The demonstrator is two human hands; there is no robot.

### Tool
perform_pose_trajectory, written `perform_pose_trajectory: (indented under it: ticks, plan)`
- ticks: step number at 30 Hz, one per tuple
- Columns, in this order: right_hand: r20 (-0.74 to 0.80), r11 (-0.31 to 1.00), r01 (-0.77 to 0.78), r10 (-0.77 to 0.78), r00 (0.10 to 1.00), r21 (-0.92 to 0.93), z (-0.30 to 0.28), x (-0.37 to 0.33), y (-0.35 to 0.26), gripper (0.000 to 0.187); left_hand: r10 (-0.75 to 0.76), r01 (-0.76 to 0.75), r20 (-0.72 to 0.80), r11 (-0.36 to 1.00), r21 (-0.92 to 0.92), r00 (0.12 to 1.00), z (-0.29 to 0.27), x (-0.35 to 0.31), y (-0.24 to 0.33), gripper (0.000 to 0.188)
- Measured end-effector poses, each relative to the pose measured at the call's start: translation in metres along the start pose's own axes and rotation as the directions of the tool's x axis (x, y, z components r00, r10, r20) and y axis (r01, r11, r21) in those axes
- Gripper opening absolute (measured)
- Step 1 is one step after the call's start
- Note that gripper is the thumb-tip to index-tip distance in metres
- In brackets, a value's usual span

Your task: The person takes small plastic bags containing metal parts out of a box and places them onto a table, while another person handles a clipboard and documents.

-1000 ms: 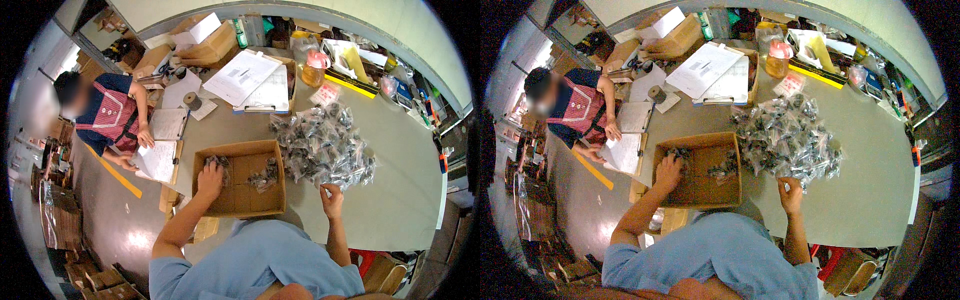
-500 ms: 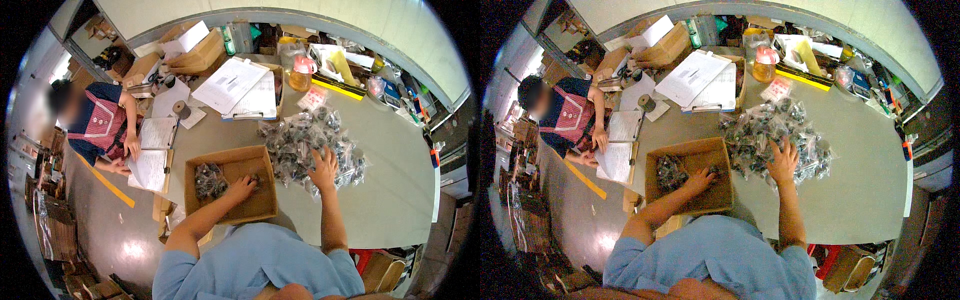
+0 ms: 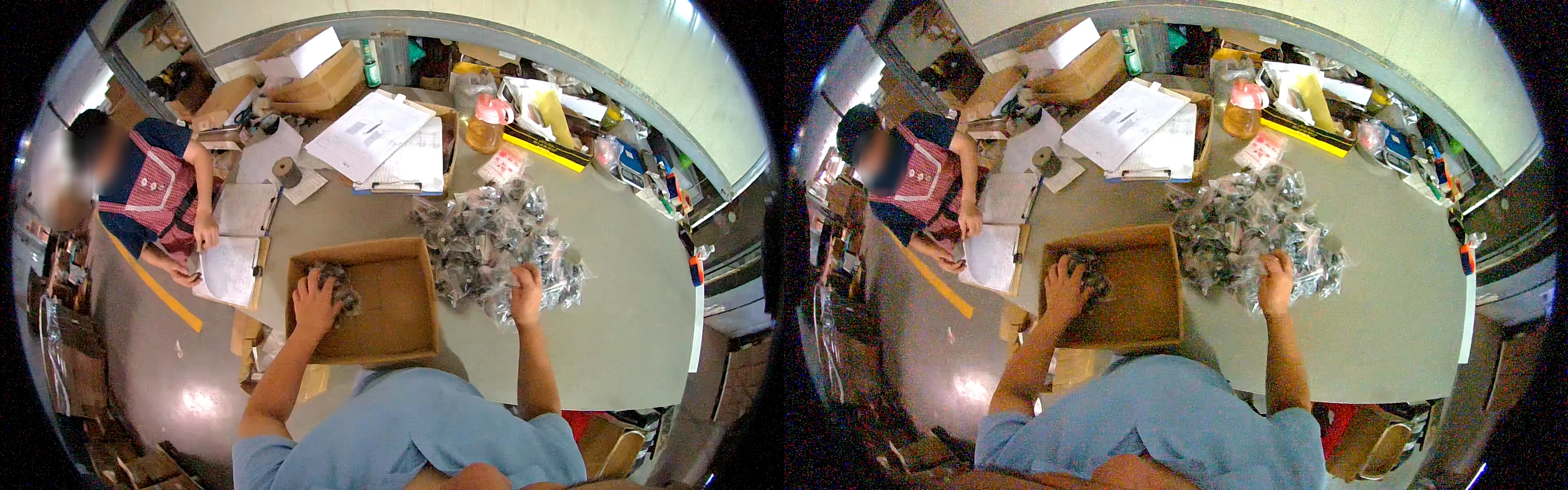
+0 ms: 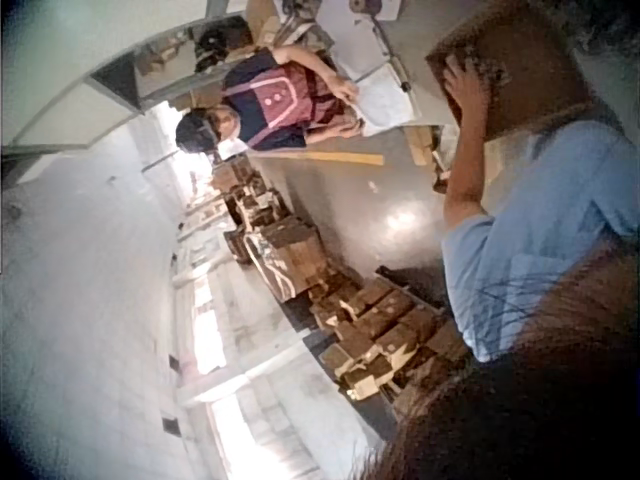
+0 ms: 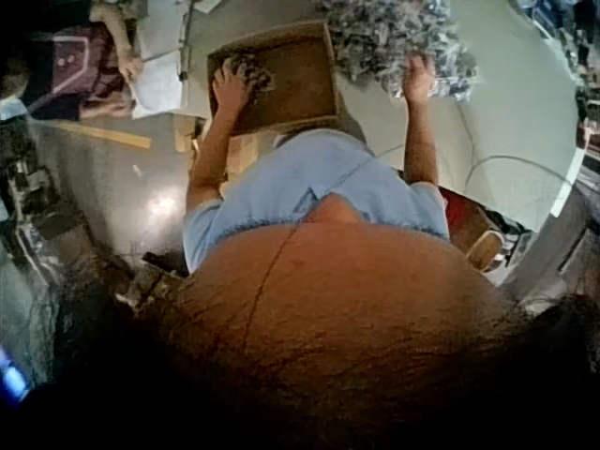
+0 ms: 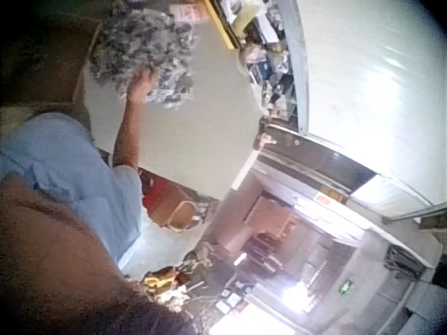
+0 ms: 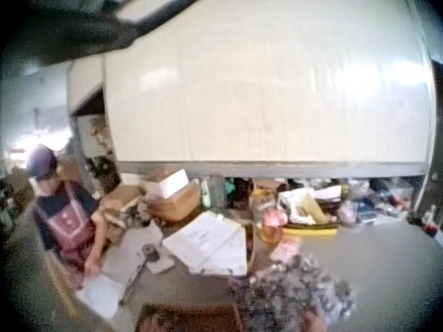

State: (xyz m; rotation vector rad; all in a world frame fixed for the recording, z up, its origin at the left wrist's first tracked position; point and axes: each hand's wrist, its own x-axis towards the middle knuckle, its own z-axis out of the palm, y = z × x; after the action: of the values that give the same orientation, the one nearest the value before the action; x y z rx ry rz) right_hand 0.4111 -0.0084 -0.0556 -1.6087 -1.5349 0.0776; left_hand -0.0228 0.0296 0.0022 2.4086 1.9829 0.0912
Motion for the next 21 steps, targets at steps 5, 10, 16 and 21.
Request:
perform_pose_trajectory:
  ticks: [5,10,16,21]
  plan:
    - [0.473,-0.181,-0.455,0.553,0.686,0.872,-0.028,-0.014,-0.05,0.018,0.098,-0.137,-0.123,0.921,-0.366,0.988,0.003,-0.017,0.047,0.046]
    - [0.619,-0.424,-0.486,0.273,0.736,0.764,-0.018,-0.022,-0.082,0.026,0.137,0.085,0.126,0.273,-0.958,0.983,0.015,-0.029,0.086,0.038]
    - [0.398,0.487,-0.242,-0.246,0.884,0.839,0.016,-0.012,-0.158,0.03,0.541,0.627,0.329,-0.727,-0.28,0.774,-0.055,-0.04,0.124,0.046]
    - [0.481,0.935,-0.04,-0.144,0.865,0.352,0.008,0.021,-0.16,0.032,0.186,0.537,0.667,-0.759,-0.369,0.721,0.023,-0.045,0.085,0.028]
